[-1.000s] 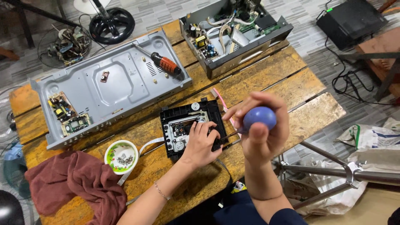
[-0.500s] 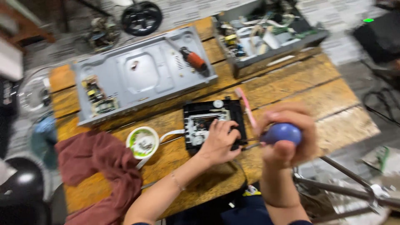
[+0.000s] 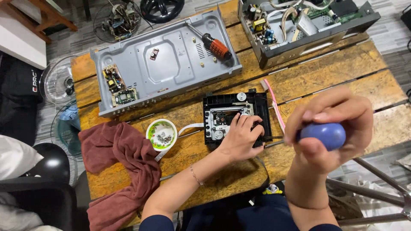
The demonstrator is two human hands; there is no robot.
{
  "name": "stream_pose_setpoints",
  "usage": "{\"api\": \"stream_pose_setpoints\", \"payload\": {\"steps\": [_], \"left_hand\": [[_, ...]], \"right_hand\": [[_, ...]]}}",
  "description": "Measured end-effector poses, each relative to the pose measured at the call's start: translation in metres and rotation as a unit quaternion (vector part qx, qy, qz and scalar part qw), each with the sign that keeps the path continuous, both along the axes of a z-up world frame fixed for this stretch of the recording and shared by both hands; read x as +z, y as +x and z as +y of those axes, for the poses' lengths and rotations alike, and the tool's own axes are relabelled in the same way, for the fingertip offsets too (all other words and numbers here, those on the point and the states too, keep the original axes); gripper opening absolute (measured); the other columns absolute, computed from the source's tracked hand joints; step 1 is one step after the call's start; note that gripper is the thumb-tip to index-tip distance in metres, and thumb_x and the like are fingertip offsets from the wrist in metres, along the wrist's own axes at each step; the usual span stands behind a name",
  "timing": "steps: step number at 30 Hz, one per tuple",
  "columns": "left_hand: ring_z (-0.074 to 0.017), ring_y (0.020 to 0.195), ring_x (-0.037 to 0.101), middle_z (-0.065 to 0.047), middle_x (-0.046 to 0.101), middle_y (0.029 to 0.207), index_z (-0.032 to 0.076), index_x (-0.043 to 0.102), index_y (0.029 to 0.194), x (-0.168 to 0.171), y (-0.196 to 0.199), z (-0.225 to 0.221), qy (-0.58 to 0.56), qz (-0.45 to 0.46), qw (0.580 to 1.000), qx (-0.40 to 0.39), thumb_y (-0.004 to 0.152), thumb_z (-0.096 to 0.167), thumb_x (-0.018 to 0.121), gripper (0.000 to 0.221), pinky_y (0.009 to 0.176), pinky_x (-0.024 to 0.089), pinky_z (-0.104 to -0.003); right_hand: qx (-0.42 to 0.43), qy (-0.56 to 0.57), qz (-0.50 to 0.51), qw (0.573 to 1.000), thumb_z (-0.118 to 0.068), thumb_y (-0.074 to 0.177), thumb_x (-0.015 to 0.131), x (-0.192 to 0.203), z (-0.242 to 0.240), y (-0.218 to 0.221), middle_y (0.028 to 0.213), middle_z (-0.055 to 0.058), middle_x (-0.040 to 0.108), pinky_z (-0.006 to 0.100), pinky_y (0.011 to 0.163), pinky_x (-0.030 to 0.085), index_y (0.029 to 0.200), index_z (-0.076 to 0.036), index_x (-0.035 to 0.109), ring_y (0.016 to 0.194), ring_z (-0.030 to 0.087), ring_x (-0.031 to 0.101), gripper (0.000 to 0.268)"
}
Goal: Disassembling and inspecting a disc drive mechanism from an electronic device using a screwdriver on a workbench.
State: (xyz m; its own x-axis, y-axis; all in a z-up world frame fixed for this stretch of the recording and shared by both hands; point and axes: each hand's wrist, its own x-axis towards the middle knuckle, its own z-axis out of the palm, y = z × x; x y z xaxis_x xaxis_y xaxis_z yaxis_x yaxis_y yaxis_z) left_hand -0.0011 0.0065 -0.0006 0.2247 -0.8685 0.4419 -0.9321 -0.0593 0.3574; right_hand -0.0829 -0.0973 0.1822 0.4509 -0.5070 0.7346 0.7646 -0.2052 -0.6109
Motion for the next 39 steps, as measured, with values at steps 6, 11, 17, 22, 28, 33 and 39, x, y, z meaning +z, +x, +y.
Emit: {"api": "stream_pose_setpoints", "payload": {"steps": [6, 11, 17, 22, 28, 33, 39], "left_hand": [[-0.0305, 0.112, 0.057, -0.013, 0.059, 0.123, 0.013, 0.063, 0.094, -0.005, 0.001, -0.001, 0.010, -0.028, 1.000, 0.006, 0.077, 0.038, 0.075, 0.033, 0.102, 0.040, -0.058], [-0.0306, 0.111, 0.057, -0.014, 0.060, 0.122, 0.012, 0.062, 0.094, -0.003, 0.001, -0.001, 0.000, -0.035, 0.999, 0.011, 0.074, 0.036, 0.075, 0.034, 0.102, 0.041, -0.058], [-0.0295, 0.110, 0.057, -0.011, 0.059, 0.123, 0.014, 0.063, 0.093, -0.004, 0.001, -0.002, 0.008, -0.035, 0.999, 0.017, 0.075, 0.039, 0.075, 0.032, 0.103, 0.040, -0.057], [-0.0293, 0.112, 0.056, -0.012, 0.058, 0.124, 0.013, 0.063, 0.095, 0.000, 0.001, 0.000, 0.018, -0.027, 0.999, 0.006, 0.079, 0.038, 0.075, 0.032, 0.104, 0.040, -0.056], [-0.0304, 0.109, 0.056, -0.013, 0.060, 0.120, 0.013, 0.062, 0.092, 0.004, 0.002, -0.003, -0.013, -0.029, 0.999, 0.010, 0.077, 0.034, 0.076, 0.029, 0.101, 0.040, -0.054], [-0.0288, 0.110, 0.058, -0.013, 0.060, 0.122, 0.012, 0.063, 0.094, -0.001, 0.001, -0.001, 0.016, -0.041, 0.999, 0.012, 0.080, 0.041, 0.074, 0.034, 0.102, 0.041, -0.058], [-0.0284, 0.111, 0.058, -0.013, 0.059, 0.123, 0.012, 0.063, 0.094, 0.001, 0.001, 0.000, 0.026, -0.038, 0.999, 0.011, 0.082, 0.043, 0.073, 0.034, 0.103, 0.042, -0.059]], "right_hand": [[-0.295, 0.013, 0.000, 0.955, -0.050, 0.104, 0.044, -0.014, 0.001, 0.002, 0.075, 0.013, 0.038, 0.027, 0.038, 0.036, 0.086, 0.002, 0.051, 0.045, 0.015, 0.041, 0.055], [-0.192, -0.057, 0.024, 0.979, -0.018, 0.086, 0.063, 0.015, 0.028, -0.001, 0.071, 0.007, 0.043, 0.024, 0.048, 0.038, 0.113, -0.016, 0.032, 0.054, 0.014, 0.049, 0.040], [-0.229, -0.159, -0.044, 0.959, -0.030, 0.099, 0.062, -0.017, -0.004, 0.002, 0.068, 0.018, 0.059, 0.022, 0.036, 0.046, 0.105, -0.005, 0.042, 0.050, 0.023, 0.065, 0.033], [-0.235, 0.050, 0.093, 0.966, -0.032, 0.101, 0.054, -0.001, 0.014, -0.019, 0.092, 0.019, 0.055, 0.031, 0.057, 0.054, 0.108, 0.000, 0.052, 0.074, 0.025, 0.059, 0.033], [-0.208, -0.035, 0.049, 0.976, -0.053, 0.093, 0.063, 0.013, 0.011, -0.004, 0.098, 0.010, 0.040, 0.023, 0.038, 0.034, 0.116, -0.009, 0.033, 0.052, 0.011, 0.035, 0.058], [-0.220, -0.031, -0.008, 0.975, -0.036, 0.098, 0.068, 0.004, 0.011, 0.004, 0.093, 0.009, 0.045, 0.024, 0.033, 0.033, 0.102, -0.007, 0.040, 0.044, 0.018, 0.053, 0.040], [-0.243, 0.014, 0.150, 0.958, -0.046, 0.106, 0.053, 0.005, 0.012, -0.016, 0.099, 0.022, 0.052, 0.042, 0.078, 0.065, 0.119, 0.006, 0.050, 0.086, 0.033, 0.063, 0.053]]}}
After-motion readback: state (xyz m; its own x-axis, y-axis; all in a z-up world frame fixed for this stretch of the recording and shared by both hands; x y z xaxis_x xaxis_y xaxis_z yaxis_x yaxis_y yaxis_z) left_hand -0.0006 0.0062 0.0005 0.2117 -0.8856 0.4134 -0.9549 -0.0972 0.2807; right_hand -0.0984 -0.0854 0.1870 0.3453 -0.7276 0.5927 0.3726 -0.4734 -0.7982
